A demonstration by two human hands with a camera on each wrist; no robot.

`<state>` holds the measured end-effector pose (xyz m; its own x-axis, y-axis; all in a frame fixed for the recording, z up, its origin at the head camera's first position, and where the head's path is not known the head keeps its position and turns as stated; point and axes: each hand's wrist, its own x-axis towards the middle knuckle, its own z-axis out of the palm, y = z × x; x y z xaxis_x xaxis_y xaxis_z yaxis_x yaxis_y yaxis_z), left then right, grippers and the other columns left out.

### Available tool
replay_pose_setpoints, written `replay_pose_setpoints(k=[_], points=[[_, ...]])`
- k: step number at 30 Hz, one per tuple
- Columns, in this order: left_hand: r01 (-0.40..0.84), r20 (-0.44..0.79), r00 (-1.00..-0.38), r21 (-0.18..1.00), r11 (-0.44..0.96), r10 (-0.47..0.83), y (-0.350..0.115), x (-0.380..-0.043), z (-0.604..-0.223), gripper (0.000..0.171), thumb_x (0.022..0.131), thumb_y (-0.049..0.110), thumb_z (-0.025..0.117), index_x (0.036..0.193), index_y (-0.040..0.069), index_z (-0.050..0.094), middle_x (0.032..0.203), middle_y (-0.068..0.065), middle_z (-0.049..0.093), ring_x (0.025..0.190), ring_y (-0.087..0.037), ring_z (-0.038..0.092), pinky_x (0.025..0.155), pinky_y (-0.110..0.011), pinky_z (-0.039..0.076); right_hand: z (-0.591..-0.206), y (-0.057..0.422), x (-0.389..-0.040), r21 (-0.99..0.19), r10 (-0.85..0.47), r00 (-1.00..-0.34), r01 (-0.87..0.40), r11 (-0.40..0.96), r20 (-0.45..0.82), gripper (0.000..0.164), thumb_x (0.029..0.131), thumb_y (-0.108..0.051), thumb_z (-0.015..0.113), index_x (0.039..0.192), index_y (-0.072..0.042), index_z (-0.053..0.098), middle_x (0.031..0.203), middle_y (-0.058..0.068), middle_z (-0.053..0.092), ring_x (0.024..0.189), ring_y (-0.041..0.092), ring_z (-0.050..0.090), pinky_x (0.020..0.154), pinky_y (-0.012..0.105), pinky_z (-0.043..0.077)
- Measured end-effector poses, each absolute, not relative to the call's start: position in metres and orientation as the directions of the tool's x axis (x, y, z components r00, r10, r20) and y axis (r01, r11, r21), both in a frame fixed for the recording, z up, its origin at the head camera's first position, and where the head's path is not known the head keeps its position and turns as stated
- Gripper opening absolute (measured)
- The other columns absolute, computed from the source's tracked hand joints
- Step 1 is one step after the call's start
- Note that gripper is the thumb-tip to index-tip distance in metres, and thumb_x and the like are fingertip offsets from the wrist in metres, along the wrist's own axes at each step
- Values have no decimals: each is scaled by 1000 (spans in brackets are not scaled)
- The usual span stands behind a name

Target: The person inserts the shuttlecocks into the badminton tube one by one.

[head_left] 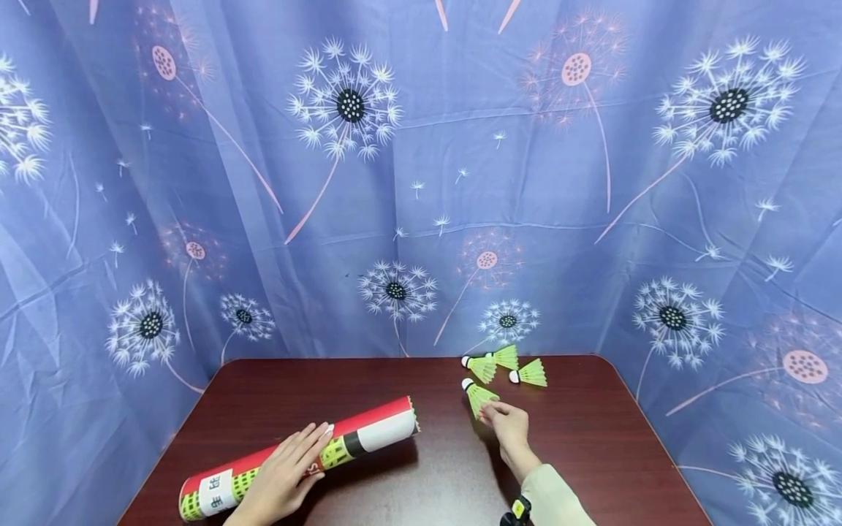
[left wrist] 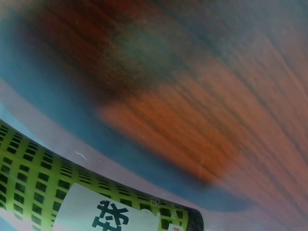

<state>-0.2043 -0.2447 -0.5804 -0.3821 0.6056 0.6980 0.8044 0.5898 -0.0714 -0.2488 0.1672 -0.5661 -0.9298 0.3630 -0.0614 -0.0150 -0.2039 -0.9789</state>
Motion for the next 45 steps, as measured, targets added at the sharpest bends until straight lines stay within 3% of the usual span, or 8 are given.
replay_pose_setpoints(k=[7,13,19,28,32,37,45], points=[[809,705,-366,-82,583,607,-245,-205,-579,54,101,38,45,133,-5,54,139,-19,50,129,-34,47,117,-32,18,-565,173,-248,-997,317,-948,-44,-57,23,20,83,11,66,97,24,63,76,20,69,62,12,67,64,27,58],[801,699,-371,-92,592,611,-244,-206,-577,54,100,38,47,134,-4,53,140,-18,50,131,-32,45,118,-32,17,-564,183,-249,-981,266,-950,-124,153,161,14,82,5,70,92,15,70,76,21,70,65,23,69,62,35,59],[811,703,-360,-88,578,613,-243,-206,-577,54,100,37,47,133,-5,54,139,-18,51,128,-34,48,118,-31,17,-563,187,-251,-931,171,-945,-222,288,278,8,82,3,72,88,6,73,75,16,70,65,20,67,56,24,53],[812,704,-358,-90,577,614,-242,-206,-575,54,100,38,46,132,-5,54,139,-19,51,126,-35,49,118,-32,18,-532,179,-233,-910,55,-939,-314,269,340,9,79,14,67,88,13,70,79,24,69,67,34,67,58,19,54],[813,700,-360,-87,575,616,-242,-205,-575,54,100,38,47,133,-5,54,139,-18,51,126,-35,49,117,-32,18,-525,178,-230,-897,-8,-936,-341,282,353,9,80,13,67,89,12,70,79,24,69,66,28,68,59,19,53],[816,698,-364,-80,572,616,-241,-205,-575,54,100,37,47,133,-5,54,139,-18,51,126,-35,49,117,-32,18,-533,178,-237,-851,-102,-895,-445,278,435,9,82,11,66,90,11,71,76,22,69,64,17,66,58,29,56],[820,691,-369,-73,568,622,-240,-206,-576,55,99,38,48,134,-4,53,140,-18,50,127,-34,48,117,-31,18,-556,168,-251,-842,-213,-856,-508,180,471,11,84,2,67,91,10,71,82,21,70,68,19,68,62,35,59]])
